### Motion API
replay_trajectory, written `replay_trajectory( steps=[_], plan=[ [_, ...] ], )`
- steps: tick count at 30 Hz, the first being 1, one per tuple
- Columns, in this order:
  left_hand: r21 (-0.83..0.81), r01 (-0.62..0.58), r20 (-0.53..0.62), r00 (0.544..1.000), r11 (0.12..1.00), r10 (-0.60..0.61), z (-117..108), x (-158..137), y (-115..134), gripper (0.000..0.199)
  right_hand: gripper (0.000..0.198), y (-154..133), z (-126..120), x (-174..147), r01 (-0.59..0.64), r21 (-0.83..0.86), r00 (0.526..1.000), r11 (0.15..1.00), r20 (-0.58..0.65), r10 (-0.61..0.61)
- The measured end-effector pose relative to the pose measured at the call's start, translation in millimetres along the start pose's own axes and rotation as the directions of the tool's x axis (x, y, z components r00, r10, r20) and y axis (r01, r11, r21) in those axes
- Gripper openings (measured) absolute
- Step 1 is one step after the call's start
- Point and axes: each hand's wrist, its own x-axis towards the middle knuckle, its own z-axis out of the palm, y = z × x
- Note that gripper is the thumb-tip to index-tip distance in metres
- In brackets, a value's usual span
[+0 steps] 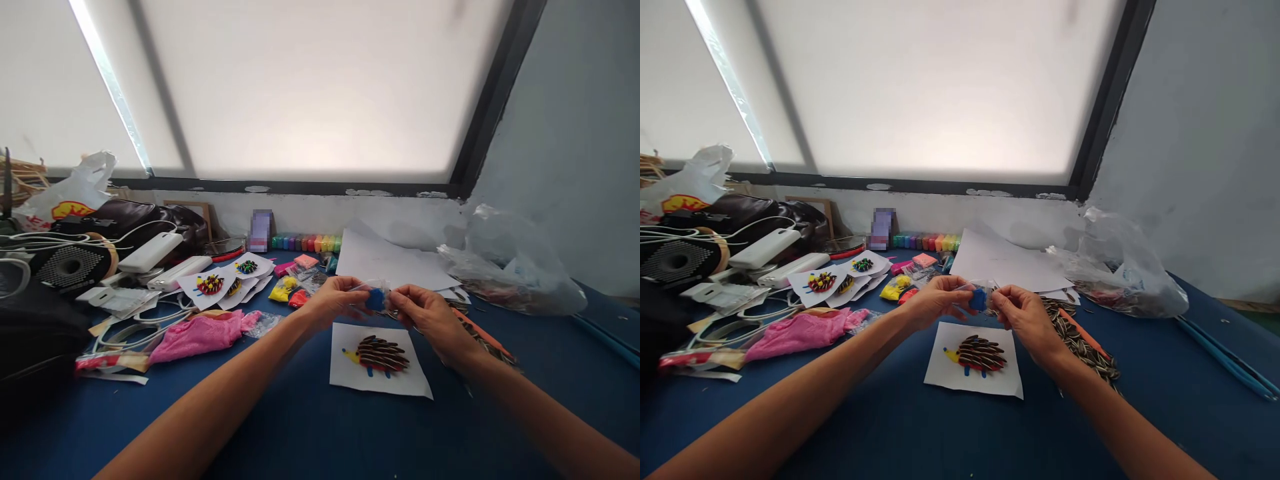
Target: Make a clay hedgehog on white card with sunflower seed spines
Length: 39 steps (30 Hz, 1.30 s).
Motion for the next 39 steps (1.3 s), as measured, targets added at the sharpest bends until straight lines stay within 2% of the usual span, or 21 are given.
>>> replay_trajectory(
  steps=[5, 9, 13, 17, 21, 29, 34, 39],
  plan=[
    [-0.016, -0.008, 0.003, 1.0, 1.0, 0.008, 3, 3, -3, 0.027, 0.044, 7, 0, 7, 0.016, 0.003, 1.0, 1.0, -0.003, -0.016],
    [-0.054, -0.022, 0.03, 0.999, 0.998, 0.024, 5, 3, -4, 0.034, 0.043, 14, 2, 9, 0.052, -0.029, 0.999, 0.998, -0.004, -0.052],
    [-0.083, -0.027, 0.0, 1.0, 0.996, 0.027, 3, 1, -3, 0.03, 0.039, 15, 6, 10, 0.137, -0.1, 0.989, 0.986, -0.039, -0.141],
    [-0.053, -0.013, -0.037, 0.999, 0.999, 0.011, 1, 1, -1, 0.022, 0.028, 13, 8, 7, 0.242, -0.21, 0.96, 0.947, -0.089, -0.265],
    [-0.027, 0.022, -0.032, 0.999, 0.999, -0.023, 2, 2, 1, 0.009, 0.023, 11, 7, 6, 0.306, -0.268, 0.94, 0.913, -0.066, -0.334],
    [-0.039, 0.03, -0.023, 0.999, 0.999, -0.031, 4, 1, 0, 0.003, 0.027, 11, 8, 7, 0.308, -0.29, 0.947, 0.906, 0.002, -0.321],
    [-0.059, -0.003, 0.0, 1.0, 0.998, 0.003, 1, 2, -1, 0.009, 0.026, 6, 5, 7, 0.267, -0.318, 0.962, 0.91, 0.033, -0.271],
    [-0.034, 0.028, 0.001, 1.0, 0.999, -0.028, 1, 2, -1, 0.014, 0.027, 2, 5, 6, 0.266, -0.316, 0.963, 0.911, 0.054, -0.263]
  ],
)
